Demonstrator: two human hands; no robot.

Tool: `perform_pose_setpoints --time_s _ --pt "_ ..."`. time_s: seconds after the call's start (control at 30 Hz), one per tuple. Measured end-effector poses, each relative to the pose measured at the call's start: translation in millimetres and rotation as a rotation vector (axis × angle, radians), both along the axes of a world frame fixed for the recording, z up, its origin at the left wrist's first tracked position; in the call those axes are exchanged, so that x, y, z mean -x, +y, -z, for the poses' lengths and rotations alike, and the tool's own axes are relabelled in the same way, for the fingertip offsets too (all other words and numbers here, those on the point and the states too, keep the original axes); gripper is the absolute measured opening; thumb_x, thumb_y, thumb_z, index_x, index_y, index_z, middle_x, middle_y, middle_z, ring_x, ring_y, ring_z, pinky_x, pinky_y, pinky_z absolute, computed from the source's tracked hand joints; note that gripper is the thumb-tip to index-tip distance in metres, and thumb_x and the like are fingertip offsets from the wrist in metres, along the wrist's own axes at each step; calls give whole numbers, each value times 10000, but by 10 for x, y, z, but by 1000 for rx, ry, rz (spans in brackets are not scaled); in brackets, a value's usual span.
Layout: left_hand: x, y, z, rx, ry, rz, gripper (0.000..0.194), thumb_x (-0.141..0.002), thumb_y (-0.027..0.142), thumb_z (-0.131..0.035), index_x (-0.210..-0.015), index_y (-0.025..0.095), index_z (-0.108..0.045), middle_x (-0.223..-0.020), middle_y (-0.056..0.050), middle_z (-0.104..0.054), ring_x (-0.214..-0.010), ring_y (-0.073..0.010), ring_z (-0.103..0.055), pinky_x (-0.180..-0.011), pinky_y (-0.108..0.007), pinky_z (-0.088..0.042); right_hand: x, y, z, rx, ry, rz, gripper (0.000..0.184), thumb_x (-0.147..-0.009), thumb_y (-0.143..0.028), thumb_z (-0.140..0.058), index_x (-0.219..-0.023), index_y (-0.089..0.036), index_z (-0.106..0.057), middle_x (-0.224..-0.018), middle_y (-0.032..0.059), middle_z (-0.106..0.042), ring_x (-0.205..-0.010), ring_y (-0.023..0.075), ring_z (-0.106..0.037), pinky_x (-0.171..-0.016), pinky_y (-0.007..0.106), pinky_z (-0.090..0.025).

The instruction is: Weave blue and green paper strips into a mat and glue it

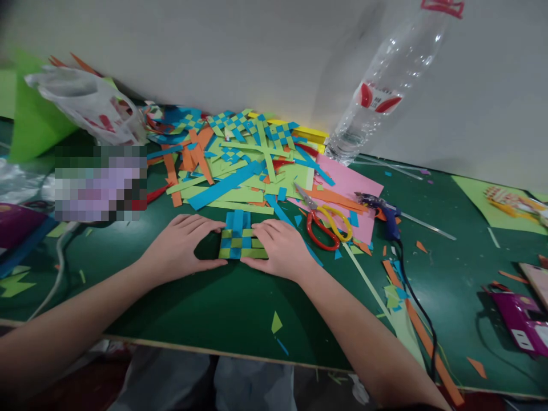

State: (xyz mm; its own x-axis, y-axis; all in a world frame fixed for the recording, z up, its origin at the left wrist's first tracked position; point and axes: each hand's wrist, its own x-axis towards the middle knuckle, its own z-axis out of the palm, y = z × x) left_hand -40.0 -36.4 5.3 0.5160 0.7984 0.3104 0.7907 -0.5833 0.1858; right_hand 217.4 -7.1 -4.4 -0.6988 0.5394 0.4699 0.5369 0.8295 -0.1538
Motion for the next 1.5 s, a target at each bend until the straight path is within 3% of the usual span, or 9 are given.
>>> perform_pose_setpoints --time_s 0.23,0.4,0.53,0.6,0.8,1.1,1.27,1.5 --pt "21 9 -35 32 -29 3 556 -849 636 -567 -1172 182 -574 -1141 -116 -693 -1038 -298 -640 -859 -436 -468 -2 13 -32 -25 23 -21 450 -845 -551 -647 -1071 -163 -621 -1183 142 -696 -1103 284 -634 -962 447 -505" --pt "41 3 -34 -27 -94 -23 312 -965 418 -463 -1063 181 -639 -877 -50 -744 -825 -227 -684 -766 -363 -480 -7 -1 -38 -97 -29 -100 397 -848 -537 -656 -1007 -173 -644 -1201 135 -689 -1128 294 -594 -968 477 -468" --pt "54 2 -31 -54 -163 -21 315 -985 330 -414 -934 196 -694 -838 -20 -769 -754 -206 -694 -767 -337 -494 8 -25 -5 -125 -28 -158 357 -885 -483 -632 -1005 -147 -647 -1032 118 -728 -970 246 -637 -816 384 -522" --pt "53 11 -40 9 -194 -13 355 -995 320 -388 -900 197 -707 -884 -15 -778 -802 -201 -699 -801 -325 -499 17 -32 3 -118 -30 -159 368 -889 -484 -627 -1007 -136 -645 -976 115 -731 -921 236 -644 -760 354 -532" --pt "40 35 -79 281 -304 -83 383 -1011 351 -360 -926 226 -711 -874 22 -774 -863 -169 -703 -814 -271 -499 14 -32 -10 -88 19 -153 310 -886 -443 -647 -984 -149 -642 -985 104 -735 -908 226 -644 -785 351 -543" --pt "111 137 24 28 -156 -40 242 -957 296 -469 -1048 177 -659 -1033 -96 -661 -1001 -239 -636 -874 -371 -507 31 -35 -31 -187 -45 -133 272 -946 -383 -572 -914 -138 -688 -919 87 -750 -871 211 -670 -736 334 -548" --pt "173 210 62 7 -132 75 242 -926 284 -547 -1143 197 -610 -1196 -99 -629 -1118 -241 -599 -969 -399 -474 45 -40 -38 -214 -52 -129 233 -967 -306 -546 -909 -144 -703 -908 68 -760 -858 187 -685 -725 313 -551" --pt "11 197 63 18 -100 249 333 -881 125 -499 -1182 218 -607 -1304 -86 -634 -1194 -221 -594 -1041 -433 -414 43 -11 -31 -220 -33 -126 196 -961 -254 -553 -880 -160 -704 -888 56 -765 -828 174 -689 -713 313 -550"
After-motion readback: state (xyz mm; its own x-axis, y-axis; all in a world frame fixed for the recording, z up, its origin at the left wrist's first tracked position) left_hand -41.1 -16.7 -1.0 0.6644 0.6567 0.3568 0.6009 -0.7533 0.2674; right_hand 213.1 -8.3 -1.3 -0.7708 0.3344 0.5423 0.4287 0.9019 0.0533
